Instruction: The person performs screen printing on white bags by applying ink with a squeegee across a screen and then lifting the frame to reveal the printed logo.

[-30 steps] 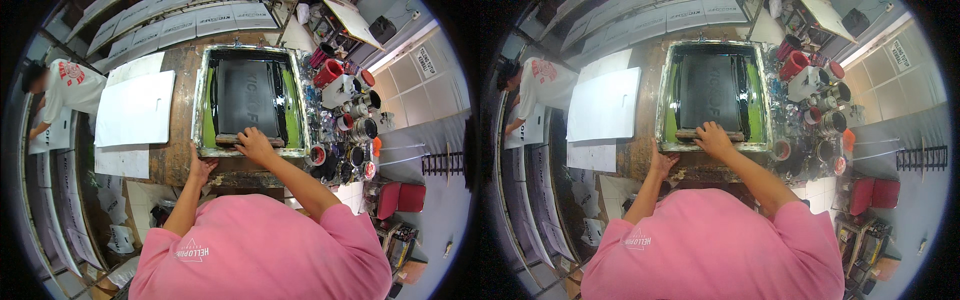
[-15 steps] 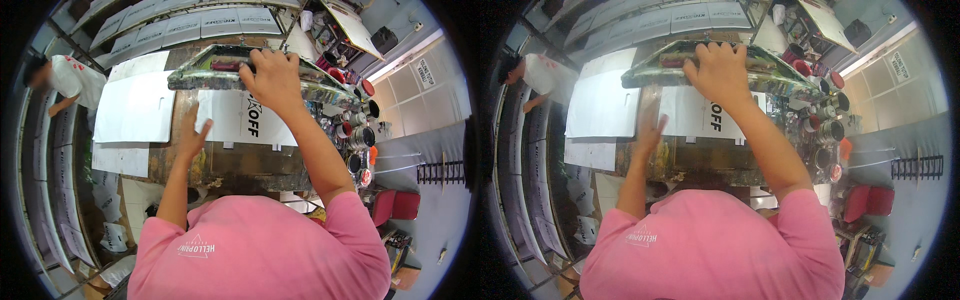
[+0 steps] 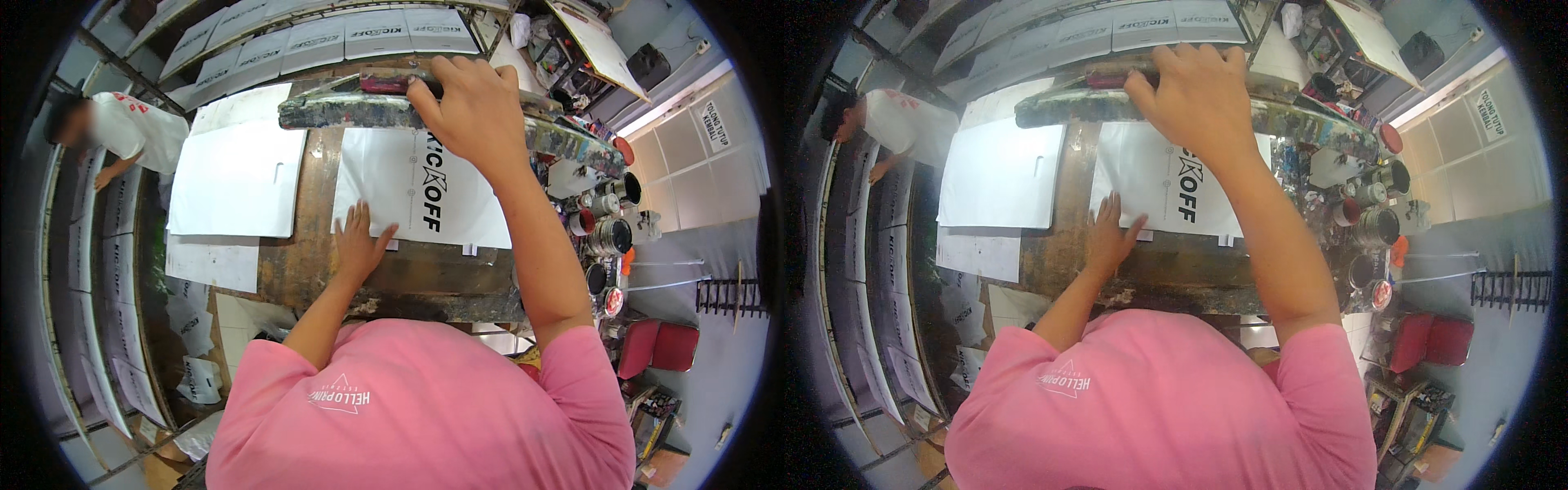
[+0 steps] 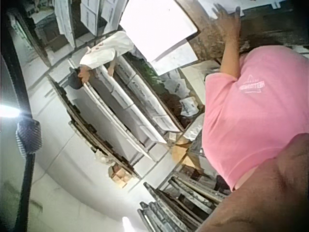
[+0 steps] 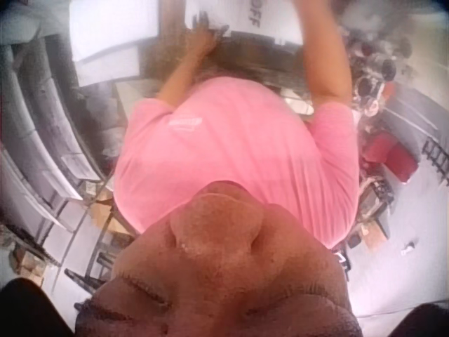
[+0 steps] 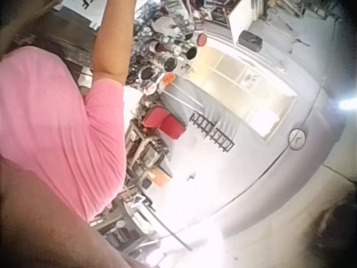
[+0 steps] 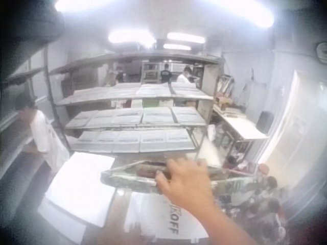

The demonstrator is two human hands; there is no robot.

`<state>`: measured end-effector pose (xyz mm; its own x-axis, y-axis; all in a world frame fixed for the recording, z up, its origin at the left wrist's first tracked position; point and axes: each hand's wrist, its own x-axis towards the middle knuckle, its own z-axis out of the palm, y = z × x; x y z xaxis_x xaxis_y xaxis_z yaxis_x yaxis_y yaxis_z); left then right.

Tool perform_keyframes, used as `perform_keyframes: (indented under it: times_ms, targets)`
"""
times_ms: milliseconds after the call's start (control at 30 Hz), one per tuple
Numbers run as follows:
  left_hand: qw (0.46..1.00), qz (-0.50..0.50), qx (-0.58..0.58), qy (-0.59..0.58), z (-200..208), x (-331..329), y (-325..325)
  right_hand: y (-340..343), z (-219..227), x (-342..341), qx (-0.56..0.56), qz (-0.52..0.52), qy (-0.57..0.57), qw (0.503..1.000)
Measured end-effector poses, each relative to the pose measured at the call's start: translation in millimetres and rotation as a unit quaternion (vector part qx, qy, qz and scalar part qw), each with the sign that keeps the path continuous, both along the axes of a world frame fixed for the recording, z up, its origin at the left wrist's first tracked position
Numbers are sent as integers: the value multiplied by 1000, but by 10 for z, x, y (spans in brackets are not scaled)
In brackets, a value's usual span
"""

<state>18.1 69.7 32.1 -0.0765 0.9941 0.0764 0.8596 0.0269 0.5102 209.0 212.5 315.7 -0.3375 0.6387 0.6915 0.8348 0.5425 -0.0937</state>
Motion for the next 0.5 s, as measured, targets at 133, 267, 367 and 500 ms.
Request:
perform_keyframes:
  times_ms: [133,267,367,500]
  targets:
    - [968,38,156,-192,525,124,606,140,36,-4,33,5,6,999]
    - [948,118,110,-275,731,-13,619,73,175,1,-55,-31,-46,997]
    - [903,180,122,-371,354,-348,301,-36,79,-30,-42,-24,-33,998]
    - [854,239,106,-450,-12,-1185,13,102,110,-4,-38,-25,-20,999]
